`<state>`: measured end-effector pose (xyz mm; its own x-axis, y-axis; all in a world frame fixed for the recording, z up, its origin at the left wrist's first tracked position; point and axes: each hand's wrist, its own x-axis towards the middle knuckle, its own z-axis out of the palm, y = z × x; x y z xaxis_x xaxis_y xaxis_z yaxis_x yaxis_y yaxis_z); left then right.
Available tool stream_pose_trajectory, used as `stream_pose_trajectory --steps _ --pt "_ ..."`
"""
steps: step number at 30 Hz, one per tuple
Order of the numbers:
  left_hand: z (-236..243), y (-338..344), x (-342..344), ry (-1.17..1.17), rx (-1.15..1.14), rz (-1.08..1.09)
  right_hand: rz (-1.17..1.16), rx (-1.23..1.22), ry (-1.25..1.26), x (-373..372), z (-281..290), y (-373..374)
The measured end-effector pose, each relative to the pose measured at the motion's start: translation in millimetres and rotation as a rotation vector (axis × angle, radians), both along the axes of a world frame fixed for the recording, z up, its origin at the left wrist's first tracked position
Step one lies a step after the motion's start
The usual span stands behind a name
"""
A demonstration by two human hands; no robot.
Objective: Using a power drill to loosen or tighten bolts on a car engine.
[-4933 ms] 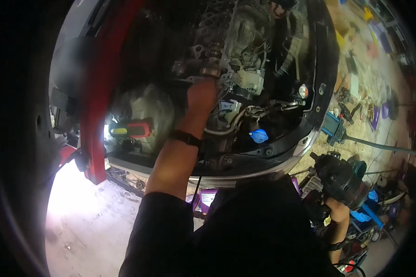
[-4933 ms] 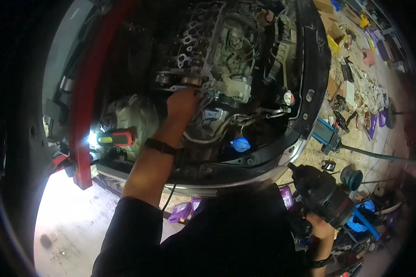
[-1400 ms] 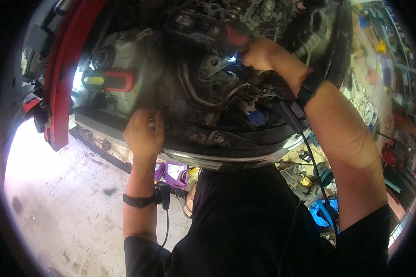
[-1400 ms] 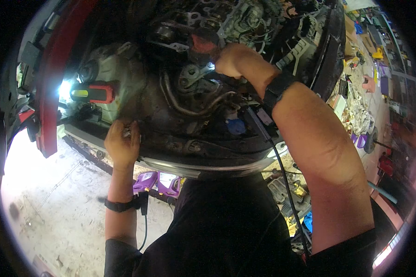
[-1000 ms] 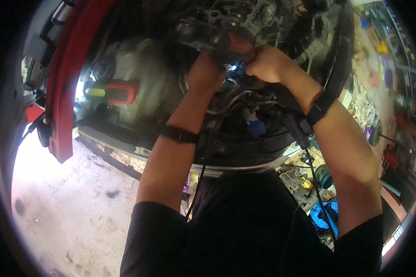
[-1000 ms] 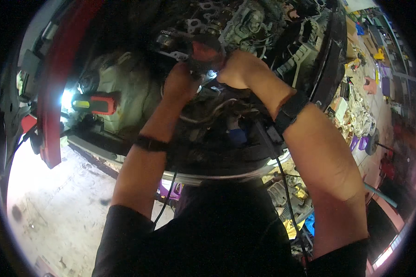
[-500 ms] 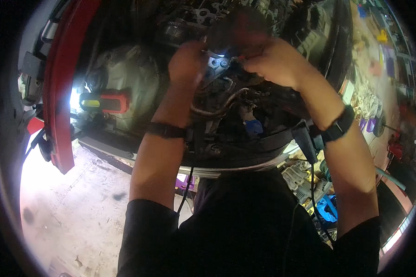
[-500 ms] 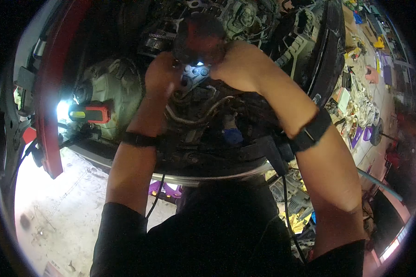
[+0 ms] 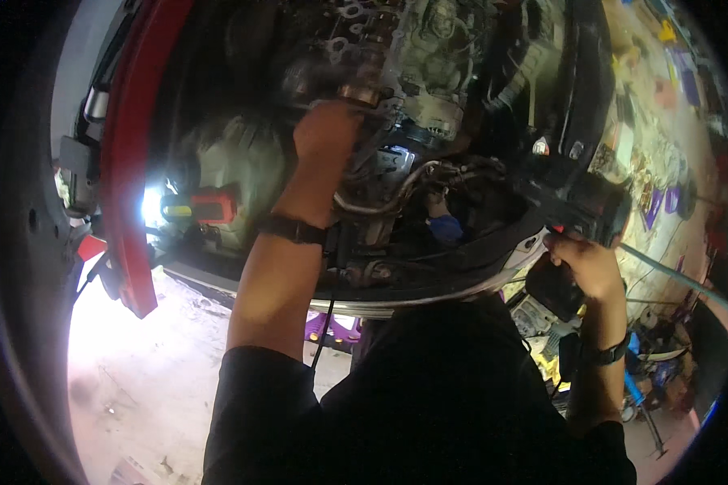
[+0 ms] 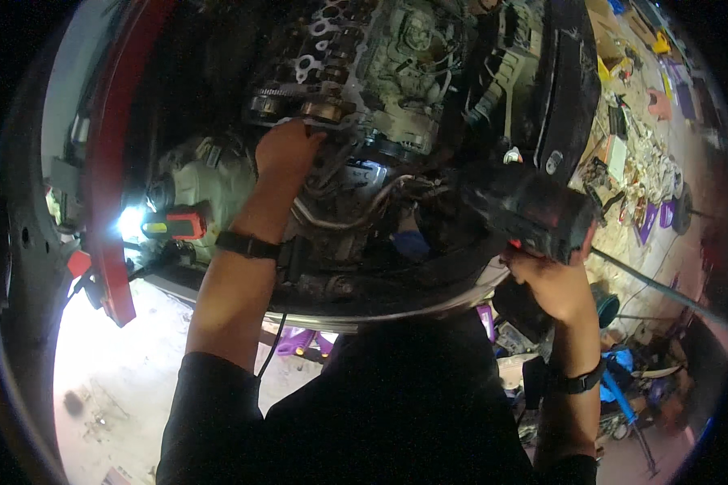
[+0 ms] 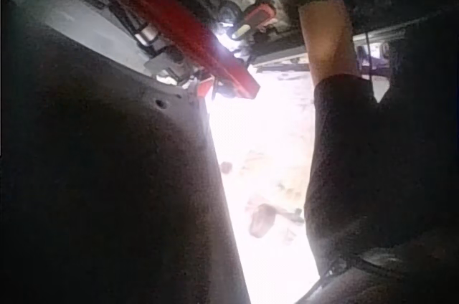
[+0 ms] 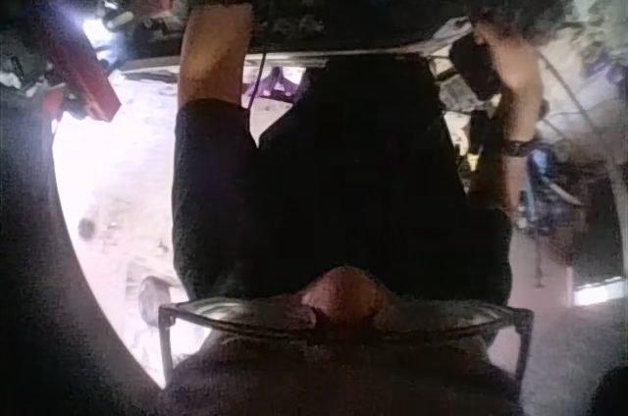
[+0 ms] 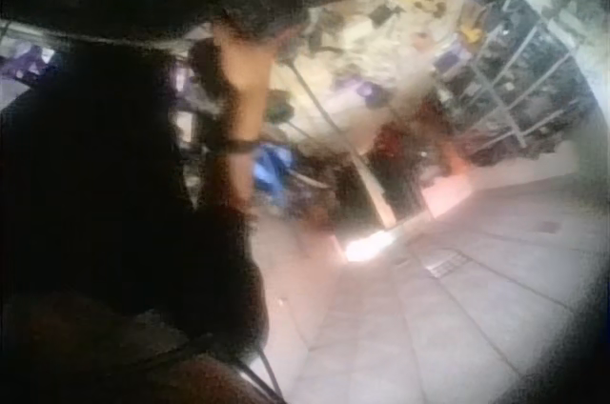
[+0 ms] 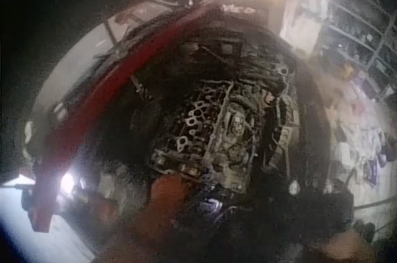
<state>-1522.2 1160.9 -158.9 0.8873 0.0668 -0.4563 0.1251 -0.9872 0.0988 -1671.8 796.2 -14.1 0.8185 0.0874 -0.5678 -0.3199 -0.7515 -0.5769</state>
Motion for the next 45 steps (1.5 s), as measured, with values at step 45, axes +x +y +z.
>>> stream_pose_trajectory --steps 45 --pt "-27 14 6 -0.246 0.021 -0.648 -0.376 0.324 0.004 -85 -43 -42"
